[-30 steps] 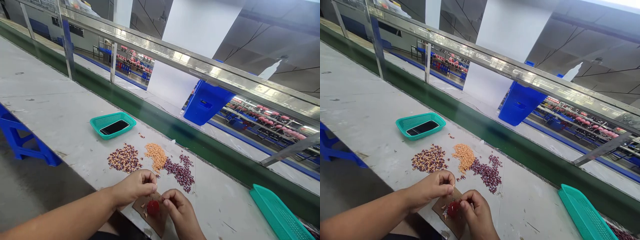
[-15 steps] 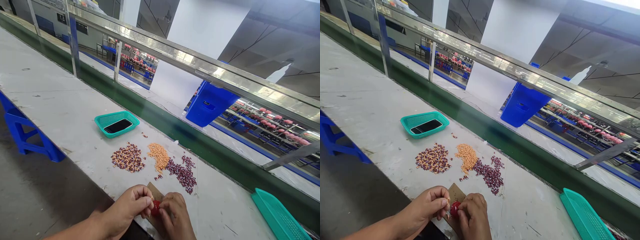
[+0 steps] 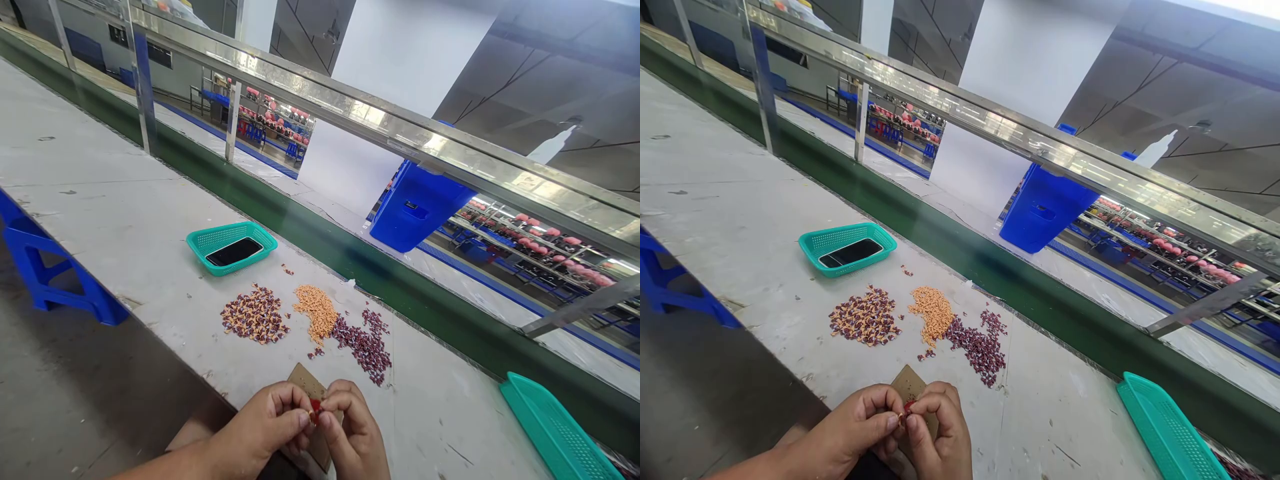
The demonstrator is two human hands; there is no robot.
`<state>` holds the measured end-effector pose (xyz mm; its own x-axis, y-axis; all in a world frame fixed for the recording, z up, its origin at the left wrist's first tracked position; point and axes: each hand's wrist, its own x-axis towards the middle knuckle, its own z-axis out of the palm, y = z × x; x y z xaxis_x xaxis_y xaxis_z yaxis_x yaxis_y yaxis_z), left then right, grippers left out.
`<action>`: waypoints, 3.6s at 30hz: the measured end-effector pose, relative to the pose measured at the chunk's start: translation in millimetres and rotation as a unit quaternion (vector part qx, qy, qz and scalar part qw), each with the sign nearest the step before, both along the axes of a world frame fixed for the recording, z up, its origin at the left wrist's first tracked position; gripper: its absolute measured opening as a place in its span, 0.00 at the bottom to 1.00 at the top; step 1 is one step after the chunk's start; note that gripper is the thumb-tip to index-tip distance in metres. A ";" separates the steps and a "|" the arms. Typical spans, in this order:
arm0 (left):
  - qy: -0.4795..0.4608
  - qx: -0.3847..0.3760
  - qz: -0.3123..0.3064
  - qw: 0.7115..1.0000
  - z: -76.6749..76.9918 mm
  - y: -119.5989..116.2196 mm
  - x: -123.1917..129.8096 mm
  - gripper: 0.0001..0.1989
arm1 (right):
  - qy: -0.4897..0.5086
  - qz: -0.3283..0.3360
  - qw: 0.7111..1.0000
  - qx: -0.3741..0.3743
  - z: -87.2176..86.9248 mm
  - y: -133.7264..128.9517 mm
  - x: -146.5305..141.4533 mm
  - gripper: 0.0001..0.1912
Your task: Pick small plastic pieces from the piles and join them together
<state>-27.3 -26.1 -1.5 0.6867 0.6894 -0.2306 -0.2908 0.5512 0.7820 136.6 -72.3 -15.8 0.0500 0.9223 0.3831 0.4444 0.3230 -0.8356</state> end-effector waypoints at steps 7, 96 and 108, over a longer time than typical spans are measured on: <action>-0.002 0.004 0.000 1.000 1.1 -2.3 -0.2 0.15 | -0.006 -0.006 1.000 0.010 -4.1 0.3 -0.4 0.04; 0.291 0.574 -0.109 0.758 26.1 106.0 45.4 0.08 | -0.085 -0.015 0.988 -0.125 26.7 64.8 27.1 0.09; -0.007 0.084 -0.145 0.986 18.4 51.0 21.0 0.14 | 0.375 0.077 0.901 -0.204 22.3 18.6 4.8 0.14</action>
<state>-6.3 24.9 17.0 0.8629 0.4912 -0.1187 -0.1516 0.4757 0.8665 141.3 -53.7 6.6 0.0136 0.9968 -0.0788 -0.3188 -0.0704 -0.9452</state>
